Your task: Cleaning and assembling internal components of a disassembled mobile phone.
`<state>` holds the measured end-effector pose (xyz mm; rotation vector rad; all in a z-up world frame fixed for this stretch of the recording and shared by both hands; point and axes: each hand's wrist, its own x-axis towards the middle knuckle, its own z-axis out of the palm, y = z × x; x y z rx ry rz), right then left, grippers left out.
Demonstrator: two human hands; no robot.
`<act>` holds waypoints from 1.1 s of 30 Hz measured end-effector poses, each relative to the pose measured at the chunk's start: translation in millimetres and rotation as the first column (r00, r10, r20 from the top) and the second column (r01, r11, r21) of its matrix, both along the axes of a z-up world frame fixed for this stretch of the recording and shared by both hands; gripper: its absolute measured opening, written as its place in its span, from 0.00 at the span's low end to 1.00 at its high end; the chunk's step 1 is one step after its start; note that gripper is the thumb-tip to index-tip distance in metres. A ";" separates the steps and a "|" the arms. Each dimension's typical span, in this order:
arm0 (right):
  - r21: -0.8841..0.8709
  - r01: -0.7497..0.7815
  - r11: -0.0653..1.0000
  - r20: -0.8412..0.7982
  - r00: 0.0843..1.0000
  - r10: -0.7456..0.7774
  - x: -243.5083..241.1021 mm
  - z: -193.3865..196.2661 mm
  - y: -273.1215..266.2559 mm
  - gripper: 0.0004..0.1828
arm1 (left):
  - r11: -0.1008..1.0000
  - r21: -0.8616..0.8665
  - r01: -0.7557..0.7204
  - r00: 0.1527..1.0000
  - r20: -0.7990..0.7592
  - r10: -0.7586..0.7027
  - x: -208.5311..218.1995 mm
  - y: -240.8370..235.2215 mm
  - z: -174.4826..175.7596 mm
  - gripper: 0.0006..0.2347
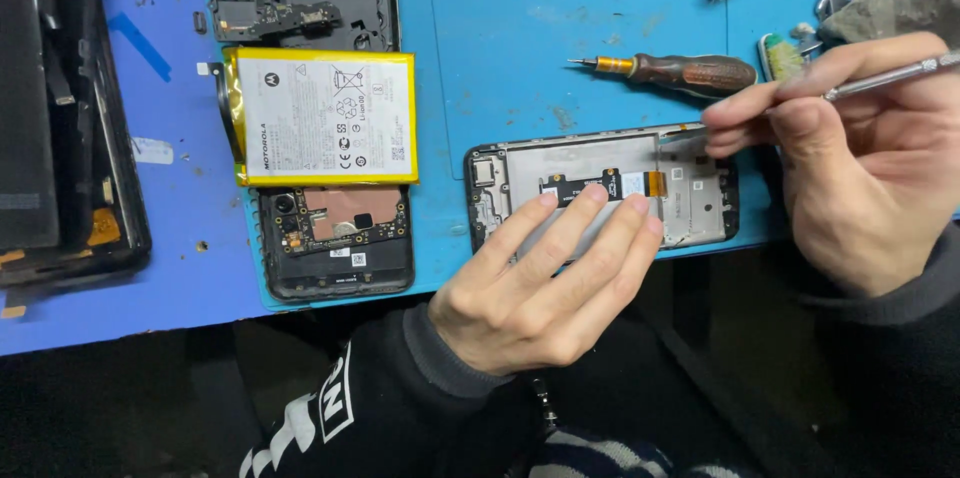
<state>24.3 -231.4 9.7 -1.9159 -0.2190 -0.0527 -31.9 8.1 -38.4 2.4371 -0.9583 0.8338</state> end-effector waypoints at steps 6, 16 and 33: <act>-0.070 -0.107 0.992 0.031 0.994 0.109 0.2 -12.1 -11.8 0.11 | 1.000 0.013 -0.013 1.000 0.000 0.013 9.4 1.3 16.2 0.09; -0.193 -0.045 0.980 0.006 0.999 0.047 0.3 -10.1 -8.4 0.13 | 1.000 0.005 -0.015 1.000 -0.014 0.015 8.3 0.8 15.5 0.10; -0.135 -0.089 0.987 -0.018 0.996 0.087 0.1 -15.7 -13.6 0.15 | 1.000 -0.022 -0.011 1.000 -0.029 0.010 7.6 -0.3 15.2 0.09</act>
